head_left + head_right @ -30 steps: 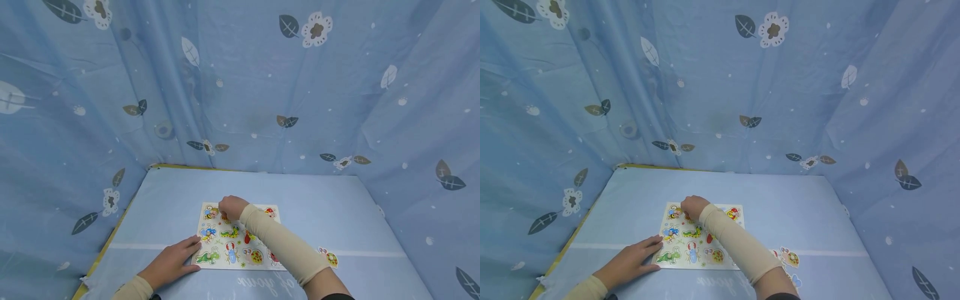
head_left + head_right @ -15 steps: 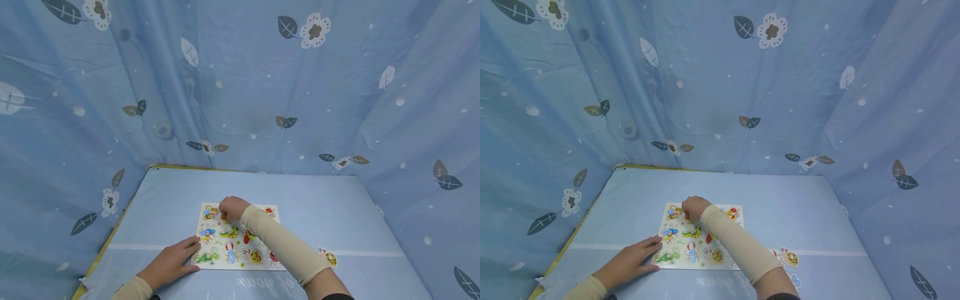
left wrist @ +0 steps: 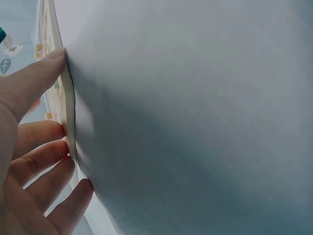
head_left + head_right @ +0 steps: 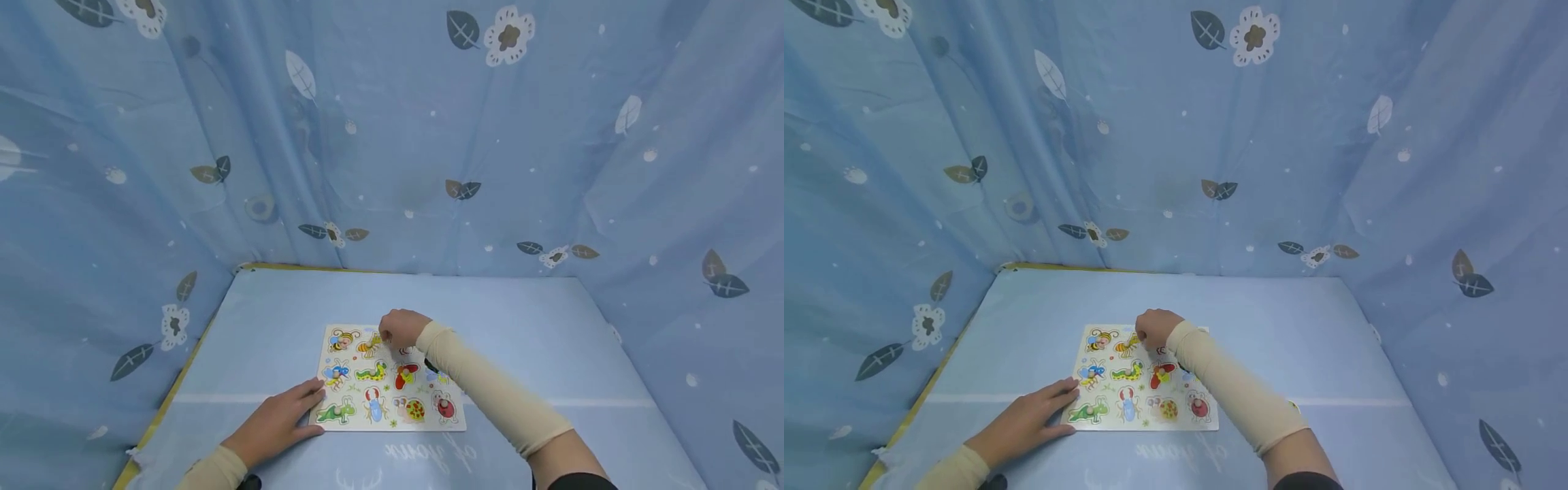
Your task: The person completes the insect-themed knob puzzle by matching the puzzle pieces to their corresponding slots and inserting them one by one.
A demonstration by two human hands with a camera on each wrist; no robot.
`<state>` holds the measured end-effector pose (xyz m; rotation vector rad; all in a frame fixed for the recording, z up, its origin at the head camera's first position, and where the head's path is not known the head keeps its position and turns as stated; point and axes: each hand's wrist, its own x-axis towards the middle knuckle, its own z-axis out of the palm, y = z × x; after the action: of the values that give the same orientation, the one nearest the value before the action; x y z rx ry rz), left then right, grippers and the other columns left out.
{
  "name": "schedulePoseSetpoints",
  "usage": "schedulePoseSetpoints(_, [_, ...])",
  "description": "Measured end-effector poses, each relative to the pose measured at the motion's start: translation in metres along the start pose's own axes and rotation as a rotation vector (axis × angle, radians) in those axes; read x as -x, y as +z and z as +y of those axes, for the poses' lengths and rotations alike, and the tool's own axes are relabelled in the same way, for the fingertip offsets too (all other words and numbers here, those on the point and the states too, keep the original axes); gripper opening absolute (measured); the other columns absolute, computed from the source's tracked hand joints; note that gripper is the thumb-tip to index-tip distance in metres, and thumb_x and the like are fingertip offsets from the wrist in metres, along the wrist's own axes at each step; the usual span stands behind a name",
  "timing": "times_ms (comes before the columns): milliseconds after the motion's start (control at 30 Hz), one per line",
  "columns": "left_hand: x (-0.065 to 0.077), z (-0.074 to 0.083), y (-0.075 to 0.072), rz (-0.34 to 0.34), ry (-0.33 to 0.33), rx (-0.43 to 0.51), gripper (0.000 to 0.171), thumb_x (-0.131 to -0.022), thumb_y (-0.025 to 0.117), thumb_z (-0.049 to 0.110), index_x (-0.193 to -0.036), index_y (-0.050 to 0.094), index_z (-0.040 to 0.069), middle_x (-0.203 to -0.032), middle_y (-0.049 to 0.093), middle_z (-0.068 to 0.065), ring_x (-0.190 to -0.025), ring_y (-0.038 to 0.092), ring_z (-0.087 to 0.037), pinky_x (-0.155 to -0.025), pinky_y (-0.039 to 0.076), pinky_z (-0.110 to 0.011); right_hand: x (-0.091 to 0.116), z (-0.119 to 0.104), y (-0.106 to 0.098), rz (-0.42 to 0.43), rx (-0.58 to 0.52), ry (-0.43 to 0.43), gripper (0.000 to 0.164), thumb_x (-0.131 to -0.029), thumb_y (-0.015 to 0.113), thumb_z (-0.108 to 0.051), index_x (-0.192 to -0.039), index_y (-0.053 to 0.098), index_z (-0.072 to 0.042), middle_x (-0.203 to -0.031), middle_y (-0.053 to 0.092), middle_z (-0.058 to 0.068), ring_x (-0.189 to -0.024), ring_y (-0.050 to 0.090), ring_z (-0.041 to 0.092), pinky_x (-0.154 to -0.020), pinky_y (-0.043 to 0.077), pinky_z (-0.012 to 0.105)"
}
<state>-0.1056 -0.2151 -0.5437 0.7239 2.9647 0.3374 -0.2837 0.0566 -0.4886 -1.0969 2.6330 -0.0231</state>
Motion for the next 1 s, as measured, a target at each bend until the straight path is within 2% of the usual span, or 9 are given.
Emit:
schedulePoseSetpoints(167, [-0.003, 0.0, 0.002, -0.009, -0.029, -0.015, 0.076, -0.08, 0.065, 0.065, -0.138, 0.057, 0.016, -0.147, 0.048, 0.0, -0.134, 0.05, -0.021, -0.103, 0.051, -0.04, 0.03, 0.026, -0.003, -0.047, -0.016, 0.082, 0.009, -0.081, 0.077, -0.013, -0.088, 0.075, -0.019, -0.08, 0.067, -0.008, -0.063, 0.05, 0.006, -0.058, 0.044, 0.023])
schedulePoseSetpoints(367, [-0.003, 0.0, 0.003, -0.008, -0.04, -0.022, 0.076, -0.079, 0.065, 0.065, -0.138, 0.057, 0.017, -0.147, 0.048, 0.002, -0.134, 0.05, -0.019, -0.103, 0.051, -0.038, 0.075, 0.047, -0.004, -0.051, -0.059, 0.178, 0.015, -0.078, 0.081, -0.017, -0.093, 0.076, -0.016, -0.086, 0.068, -0.007, -0.074, 0.056, 0.008, -0.072, 0.053, 0.027])
schedulePoseSetpoints(500, [-0.003, 0.001, 0.003, 0.011, -0.025, -0.015, 0.075, -0.08, 0.066, 0.064, -0.137, 0.058, 0.016, -0.147, 0.049, 0.001, -0.133, 0.051, -0.02, -0.102, 0.051, -0.039, 0.108, 0.059, -0.003, -0.044, -0.084, 0.212, 0.018, -0.076, 0.083, -0.016, -0.093, 0.076, -0.014, -0.09, 0.07, -0.005, -0.08, 0.058, 0.009, -0.077, 0.055, 0.03])
schedulePoseSetpoints(733, [-0.003, -0.001, 0.003, 0.016, -0.005, -0.008, 0.076, -0.081, 0.063, 0.066, -0.138, 0.057, 0.015, -0.147, 0.049, 0.0, -0.133, 0.05, -0.021, -0.102, 0.051, -0.039, 0.159, 0.07, 0.01, -0.045, -0.127, 0.251, 0.018, -0.074, 0.083, -0.012, -0.09, 0.075, -0.012, -0.088, 0.071, -0.001, -0.077, 0.058, 0.009, -0.073, 0.054, 0.031])
schedulePoseSetpoints(900, [-0.003, -0.001, 0.001, 0.021, 0.011, 0.005, 0.074, -0.082, 0.065, 0.062, -0.138, 0.057, 0.014, -0.146, 0.05, -0.002, -0.133, 0.051, -0.023, -0.101, 0.052, -0.04, 0.195, 0.07, 0.024, -0.054, -0.159, 0.294, 0.017, -0.072, 0.084, -0.011, -0.085, 0.074, -0.015, -0.082, 0.068, -0.005, -0.074, 0.055, 0.007, -0.07, 0.053, 0.03])
schedulePoseSetpoints(1000, [-0.003, -0.001, 0.0, 0.02, 0.009, 0.003, 0.073, -0.082, 0.066, 0.061, -0.138, 0.057, 0.014, -0.146, 0.049, -0.003, -0.133, 0.051, -0.023, -0.101, 0.051, -0.04, 0.212, 0.071, 0.031, -0.062, -0.189, 0.287, 0.016, -0.071, 0.085, -0.011, -0.081, 0.073, -0.016, -0.076, 0.065, -0.008, -0.069, 0.053, 0.007, -0.064, 0.05, 0.027])
